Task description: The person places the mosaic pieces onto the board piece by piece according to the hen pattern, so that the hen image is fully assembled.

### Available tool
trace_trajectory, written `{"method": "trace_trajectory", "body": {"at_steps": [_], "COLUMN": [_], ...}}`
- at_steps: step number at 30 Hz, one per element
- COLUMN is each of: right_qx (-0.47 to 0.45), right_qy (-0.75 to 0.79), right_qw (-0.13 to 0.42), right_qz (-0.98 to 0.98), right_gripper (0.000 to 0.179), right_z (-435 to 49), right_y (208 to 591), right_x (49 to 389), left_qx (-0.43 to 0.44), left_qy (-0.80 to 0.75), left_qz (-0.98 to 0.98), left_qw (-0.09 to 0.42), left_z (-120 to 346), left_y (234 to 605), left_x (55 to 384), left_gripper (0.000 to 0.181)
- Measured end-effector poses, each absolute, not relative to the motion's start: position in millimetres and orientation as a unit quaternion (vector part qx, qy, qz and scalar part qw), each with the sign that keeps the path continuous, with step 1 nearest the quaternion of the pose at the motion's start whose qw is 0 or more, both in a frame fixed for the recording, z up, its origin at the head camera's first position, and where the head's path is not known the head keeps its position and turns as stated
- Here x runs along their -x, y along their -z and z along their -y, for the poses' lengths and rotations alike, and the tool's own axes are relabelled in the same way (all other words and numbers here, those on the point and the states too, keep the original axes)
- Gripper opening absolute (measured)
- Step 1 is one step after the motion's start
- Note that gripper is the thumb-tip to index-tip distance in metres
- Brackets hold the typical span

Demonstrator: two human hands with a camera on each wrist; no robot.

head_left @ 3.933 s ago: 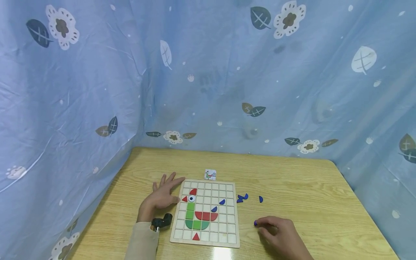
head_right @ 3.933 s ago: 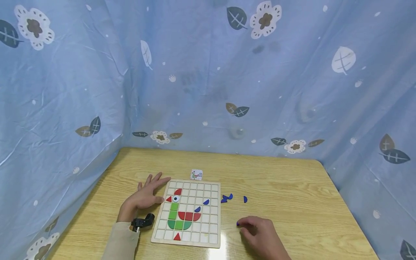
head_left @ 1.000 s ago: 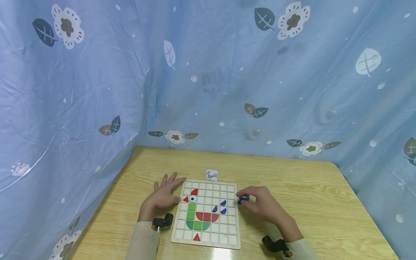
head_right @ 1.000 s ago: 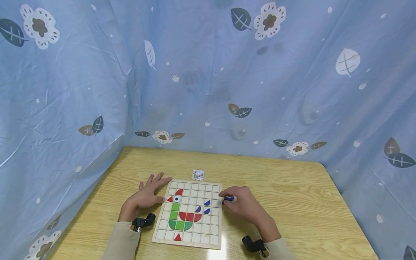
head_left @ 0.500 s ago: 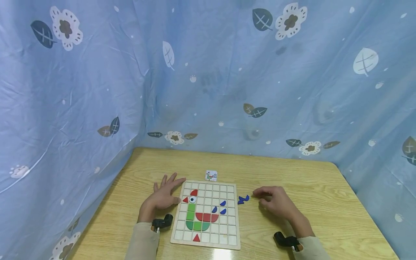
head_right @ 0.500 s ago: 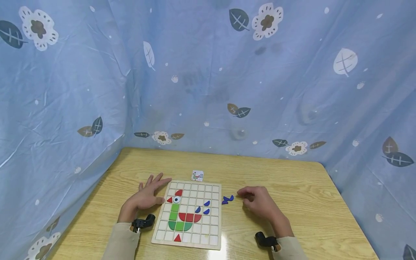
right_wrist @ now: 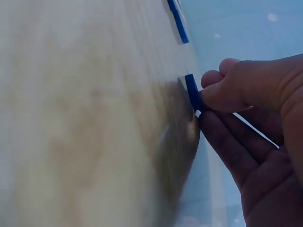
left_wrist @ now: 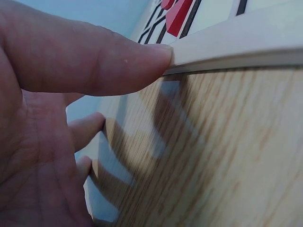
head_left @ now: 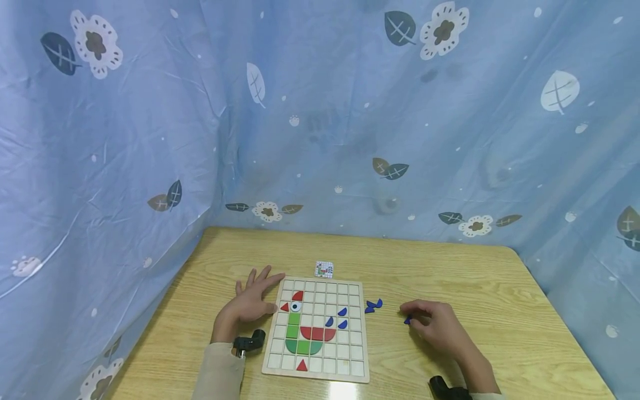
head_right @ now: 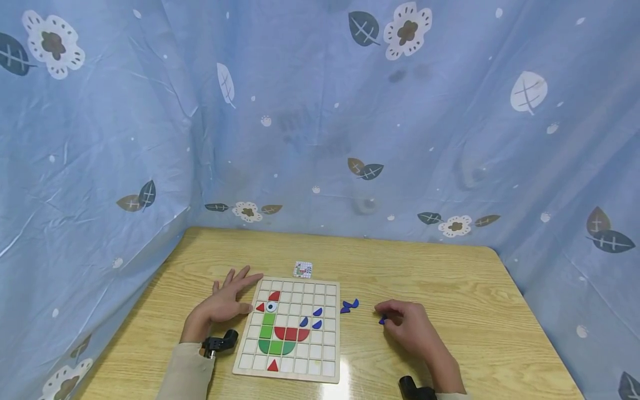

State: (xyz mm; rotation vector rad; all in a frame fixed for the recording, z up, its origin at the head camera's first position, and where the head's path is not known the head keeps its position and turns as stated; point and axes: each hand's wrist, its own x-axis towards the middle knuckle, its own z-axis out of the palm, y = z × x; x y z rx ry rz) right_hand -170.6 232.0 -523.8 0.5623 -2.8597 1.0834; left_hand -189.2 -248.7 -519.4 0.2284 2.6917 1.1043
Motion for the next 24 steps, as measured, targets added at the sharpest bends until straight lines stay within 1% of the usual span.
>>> {"method": "trace_trajectory", "body": {"at_steps": [6, 14, 24], "right_qx": [-0.176, -0.200, -0.232], "right_qy": [-0.356, -0.361, -0.337], "right_qw": [0.019, 0.042, 0.099], "right_qz": [0.918, 0.910, 0.907], "right_gripper": [0.032, 0.034, 0.037], "right_z": [-235, -230, -218], "right_y": [522, 527, 527], "right_x": [158, 158, 159], "left_qx": [-0.080, -0.078, -0.079], "left_qy": [-0.380, -0.381, -0.382], "left_qz": [-0.915, -0.915, -0.914], "left_qw": [0.111, 0.110, 0.109], "left_z": [249, 249, 250], "left_y": [520, 521, 521], "left_x": [189, 189, 190], "left_gripper": [0.082, 0.082, 0.081]}}
